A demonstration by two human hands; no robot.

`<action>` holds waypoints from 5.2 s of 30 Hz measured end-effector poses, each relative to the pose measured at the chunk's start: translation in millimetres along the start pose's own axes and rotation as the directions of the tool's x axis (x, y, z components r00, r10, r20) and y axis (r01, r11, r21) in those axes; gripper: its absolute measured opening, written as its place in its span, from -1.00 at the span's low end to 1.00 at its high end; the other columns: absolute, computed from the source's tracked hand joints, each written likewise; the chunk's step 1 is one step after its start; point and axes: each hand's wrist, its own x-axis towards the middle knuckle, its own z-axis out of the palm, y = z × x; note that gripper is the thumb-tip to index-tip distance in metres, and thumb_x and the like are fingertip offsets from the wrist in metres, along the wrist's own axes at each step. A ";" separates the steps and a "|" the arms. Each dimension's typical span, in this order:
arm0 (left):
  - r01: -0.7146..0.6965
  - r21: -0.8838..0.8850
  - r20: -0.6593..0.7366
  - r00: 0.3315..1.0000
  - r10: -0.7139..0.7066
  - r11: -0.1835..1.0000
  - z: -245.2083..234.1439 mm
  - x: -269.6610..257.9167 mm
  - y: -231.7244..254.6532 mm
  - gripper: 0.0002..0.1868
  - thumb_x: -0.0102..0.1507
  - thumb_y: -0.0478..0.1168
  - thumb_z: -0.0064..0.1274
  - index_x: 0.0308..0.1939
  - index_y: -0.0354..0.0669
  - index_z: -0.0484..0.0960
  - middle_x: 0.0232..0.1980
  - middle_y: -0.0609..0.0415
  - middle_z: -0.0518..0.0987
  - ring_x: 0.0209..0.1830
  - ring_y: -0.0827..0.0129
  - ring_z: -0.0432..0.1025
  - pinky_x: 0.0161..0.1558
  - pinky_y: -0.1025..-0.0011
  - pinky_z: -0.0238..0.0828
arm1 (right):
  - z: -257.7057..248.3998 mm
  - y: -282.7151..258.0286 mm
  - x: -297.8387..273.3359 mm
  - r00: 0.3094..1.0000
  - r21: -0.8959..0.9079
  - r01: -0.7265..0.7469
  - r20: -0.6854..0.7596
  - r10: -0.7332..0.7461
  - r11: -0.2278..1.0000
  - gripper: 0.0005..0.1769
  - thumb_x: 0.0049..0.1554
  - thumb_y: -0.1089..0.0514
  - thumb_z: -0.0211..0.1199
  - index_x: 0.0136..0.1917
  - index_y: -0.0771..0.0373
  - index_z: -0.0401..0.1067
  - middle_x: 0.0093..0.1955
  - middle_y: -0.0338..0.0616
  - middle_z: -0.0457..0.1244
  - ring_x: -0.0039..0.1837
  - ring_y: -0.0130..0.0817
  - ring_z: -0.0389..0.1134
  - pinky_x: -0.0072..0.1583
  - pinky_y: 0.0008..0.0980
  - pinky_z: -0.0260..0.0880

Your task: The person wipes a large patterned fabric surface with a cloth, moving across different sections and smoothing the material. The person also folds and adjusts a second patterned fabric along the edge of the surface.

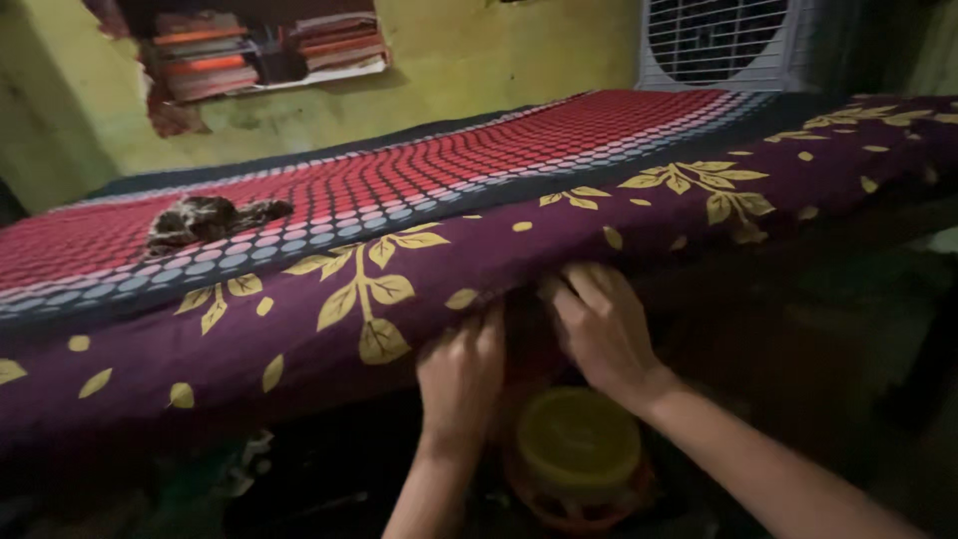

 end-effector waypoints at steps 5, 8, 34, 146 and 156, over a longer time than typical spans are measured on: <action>-0.079 0.196 -0.138 0.985 0.107 0.978 -8.7 21.7 -5.7 -0.63 0.14 -0.25 0.08 0.03 0.05 0.74 -0.14 0.17 0.72 -0.34 0.32 0.59 -0.24 0.37 0.55 | 28.0 39.9 24.1 0.988 0.017 0.054 -0.148 -0.051 0.998 -0.88 0.08 0.22 0.30 -0.07 0.17 0.56 -0.02 -0.18 0.39 -0.07 -0.19 0.43 -0.06 -0.22 0.44; -0.075 0.241 -0.181 0.976 0.121 0.967 -7.0 33.9 -2.7 -0.70 0.19 -0.22 0.10 -0.02 0.10 0.77 -0.11 0.22 0.72 -0.38 0.34 0.56 -0.27 0.36 0.53 | 32.3 46.3 29.0 0.996 0.052 0.002 -0.085 0.002 0.999 -0.90 0.05 0.20 0.30 -0.12 0.12 0.59 -0.10 -0.21 0.40 -0.14 -0.19 0.43 -0.13 -0.19 0.44; 0.164 0.111 0.664 0.721 -0.196 0.980 6.2 24.4 -1.9 -0.66 0.25 -0.10 -0.06 0.05 -0.02 0.66 0.08 -0.09 0.66 0.07 -0.06 0.54 0.01 -0.10 0.45 | 11.6 4.2 15.0 0.912 0.080 0.197 0.350 -0.213 0.977 -0.68 0.15 0.03 0.09 0.02 0.23 0.55 -0.10 -0.01 0.43 -0.05 0.04 0.43 -0.05 0.06 0.38; 0.480 0.178 0.548 0.677 -0.491 0.859 124.9 85.8 -331.8 -0.48 0.32 -0.02 -0.20 0.32 -0.10 0.41 0.42 -0.10 0.37 0.48 -0.09 0.14 0.35 -0.33 -0.14 | 299.3 24.4 227.8 0.959 0.615 0.039 0.198 -0.202 0.788 -0.55 -0.16 0.28 0.26 0.05 0.17 0.58 0.28 -0.06 0.36 0.44 -0.06 0.28 0.44 -0.03 0.22; 0.453 0.290 0.684 0.519 -0.513 0.843 127.8 74.7 -336.7 -0.36 0.40 0.08 -0.43 0.53 -0.02 0.20 0.62 0.04 0.12 0.63 0.11 -0.04 0.49 -0.22 -0.31 | 365.2 153.1 165.2 0.562 -0.248 -0.100 0.785 0.260 0.964 -0.78 0.13 0.16 0.16 0.01 0.14 0.57 0.01 0.07 0.40 0.02 0.01 0.46 0.01 0.02 0.49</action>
